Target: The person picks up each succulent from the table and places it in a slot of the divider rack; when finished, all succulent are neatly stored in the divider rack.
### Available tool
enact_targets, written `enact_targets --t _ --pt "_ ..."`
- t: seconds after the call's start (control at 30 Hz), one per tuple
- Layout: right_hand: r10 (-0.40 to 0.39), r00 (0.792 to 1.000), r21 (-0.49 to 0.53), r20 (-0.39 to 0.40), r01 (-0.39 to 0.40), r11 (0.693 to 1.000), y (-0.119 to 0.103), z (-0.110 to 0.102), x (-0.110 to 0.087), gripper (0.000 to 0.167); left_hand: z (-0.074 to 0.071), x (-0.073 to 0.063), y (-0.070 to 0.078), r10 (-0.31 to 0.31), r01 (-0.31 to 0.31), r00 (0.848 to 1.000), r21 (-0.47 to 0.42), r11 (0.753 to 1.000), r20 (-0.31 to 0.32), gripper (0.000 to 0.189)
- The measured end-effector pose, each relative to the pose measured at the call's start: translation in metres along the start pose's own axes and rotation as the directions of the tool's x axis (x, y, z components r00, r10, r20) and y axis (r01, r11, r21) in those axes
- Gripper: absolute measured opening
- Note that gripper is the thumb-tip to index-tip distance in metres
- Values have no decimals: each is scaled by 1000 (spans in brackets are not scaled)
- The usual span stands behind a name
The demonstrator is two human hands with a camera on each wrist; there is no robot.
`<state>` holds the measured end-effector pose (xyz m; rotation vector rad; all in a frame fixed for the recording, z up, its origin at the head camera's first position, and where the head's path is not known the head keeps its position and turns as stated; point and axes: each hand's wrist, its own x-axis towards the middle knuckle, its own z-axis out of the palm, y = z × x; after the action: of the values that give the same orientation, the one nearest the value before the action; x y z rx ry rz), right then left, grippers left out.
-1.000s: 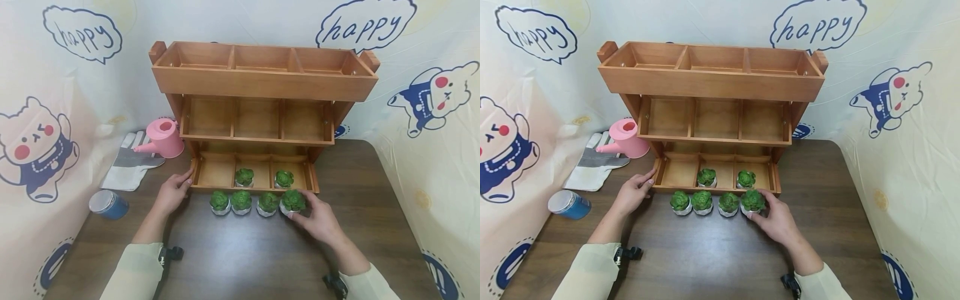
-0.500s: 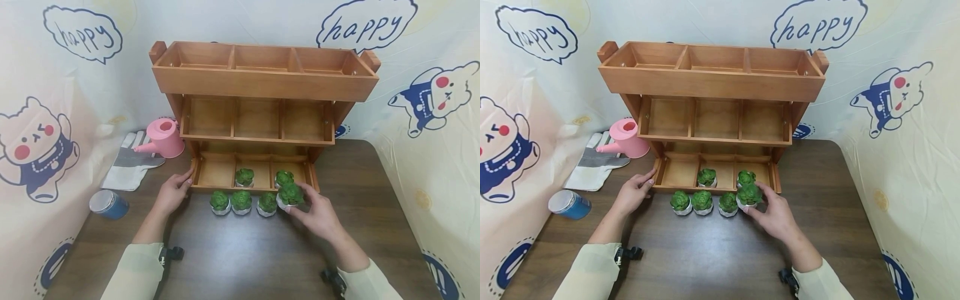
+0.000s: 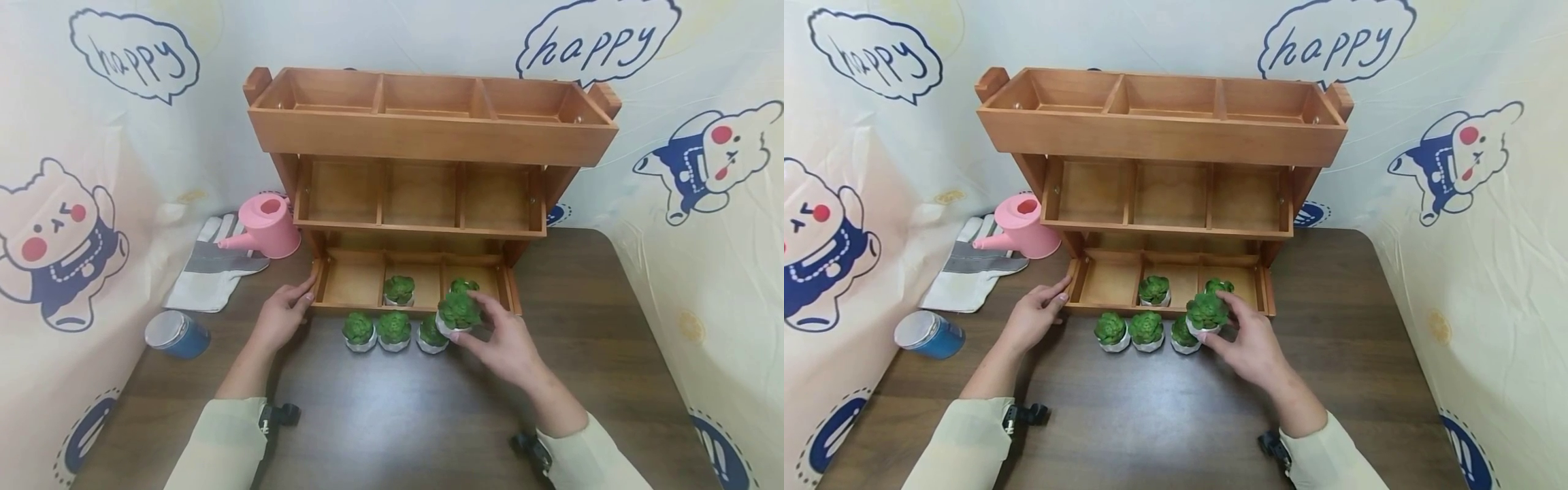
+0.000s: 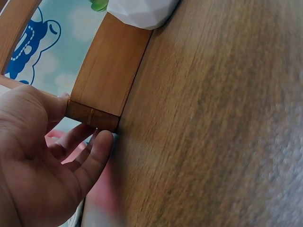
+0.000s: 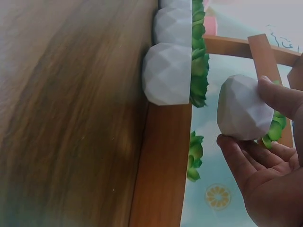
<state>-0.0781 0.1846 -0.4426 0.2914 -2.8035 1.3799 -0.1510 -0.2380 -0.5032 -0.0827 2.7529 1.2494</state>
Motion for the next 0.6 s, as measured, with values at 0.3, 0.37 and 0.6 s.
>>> enact_targets --t 0.3,0.37,0.6 --pt "-13 1000 13 9 13 1000 -12 9 8 76 2 0 -2 -33 33 999 -3 999 8 46" --pt "-15 1000 22 8 15 1000 -15 11 10 75 2 0 -1 -29 29 1000 -6 1000 6 46" --pt "-16 1000 62 17 14 998 -23 23 17 73 0 -1 0 -16 16 1000 -20 1000 2 46"
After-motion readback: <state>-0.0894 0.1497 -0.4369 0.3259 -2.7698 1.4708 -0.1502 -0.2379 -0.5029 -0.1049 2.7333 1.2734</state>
